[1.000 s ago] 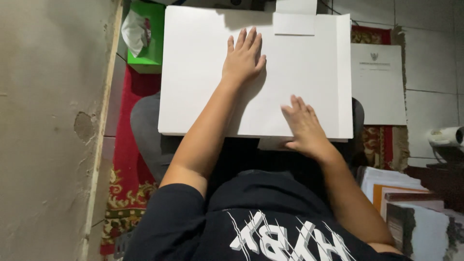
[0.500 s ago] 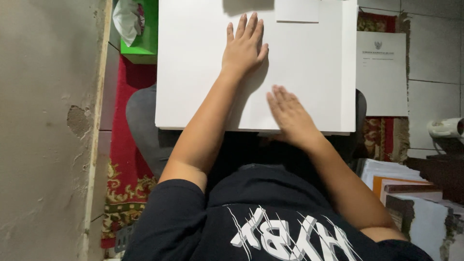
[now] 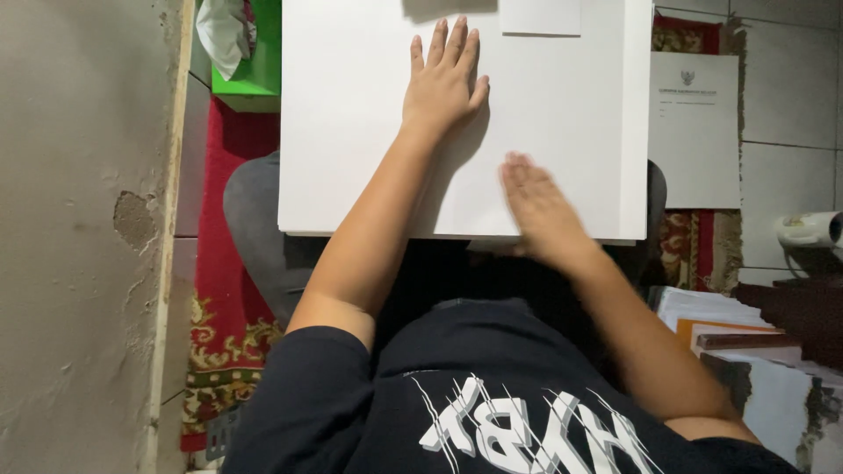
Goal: Folding and smoothing paper folders and inserting documents into them.
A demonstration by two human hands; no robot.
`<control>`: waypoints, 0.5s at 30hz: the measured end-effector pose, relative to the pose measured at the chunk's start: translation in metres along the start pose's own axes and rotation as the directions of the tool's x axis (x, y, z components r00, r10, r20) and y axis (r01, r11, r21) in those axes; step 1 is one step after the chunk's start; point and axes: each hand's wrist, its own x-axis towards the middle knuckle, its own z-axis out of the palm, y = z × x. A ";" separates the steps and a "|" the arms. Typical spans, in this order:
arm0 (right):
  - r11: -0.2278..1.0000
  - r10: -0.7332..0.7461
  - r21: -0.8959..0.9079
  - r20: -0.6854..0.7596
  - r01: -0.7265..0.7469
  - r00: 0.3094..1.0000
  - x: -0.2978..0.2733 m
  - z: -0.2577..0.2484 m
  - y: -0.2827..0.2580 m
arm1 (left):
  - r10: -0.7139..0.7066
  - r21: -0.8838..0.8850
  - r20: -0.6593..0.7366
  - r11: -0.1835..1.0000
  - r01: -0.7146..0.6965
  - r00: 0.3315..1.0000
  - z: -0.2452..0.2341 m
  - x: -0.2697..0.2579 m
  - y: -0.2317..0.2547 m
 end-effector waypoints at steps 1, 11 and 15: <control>1.000 -0.001 -0.001 0.001 0.001 1.000 0.012 -0.003 -0.013 | -0.001 -0.001 0.000 1.000 0.001 1.000 -0.001 0.000 0.000; 0.996 0.073 0.035 0.081 -0.076 0.994 -0.008 -0.037 -0.015 | 0.022 -0.034 -0.054 0.999 -0.024 0.998 0.002 -0.003 -0.004; 0.988 0.142 -0.058 0.019 -0.141 0.990 -0.028 -0.012 0.007 | 0.005 0.016 -0.057 1.000 -0.004 0.998 0.006 -0.002 0.000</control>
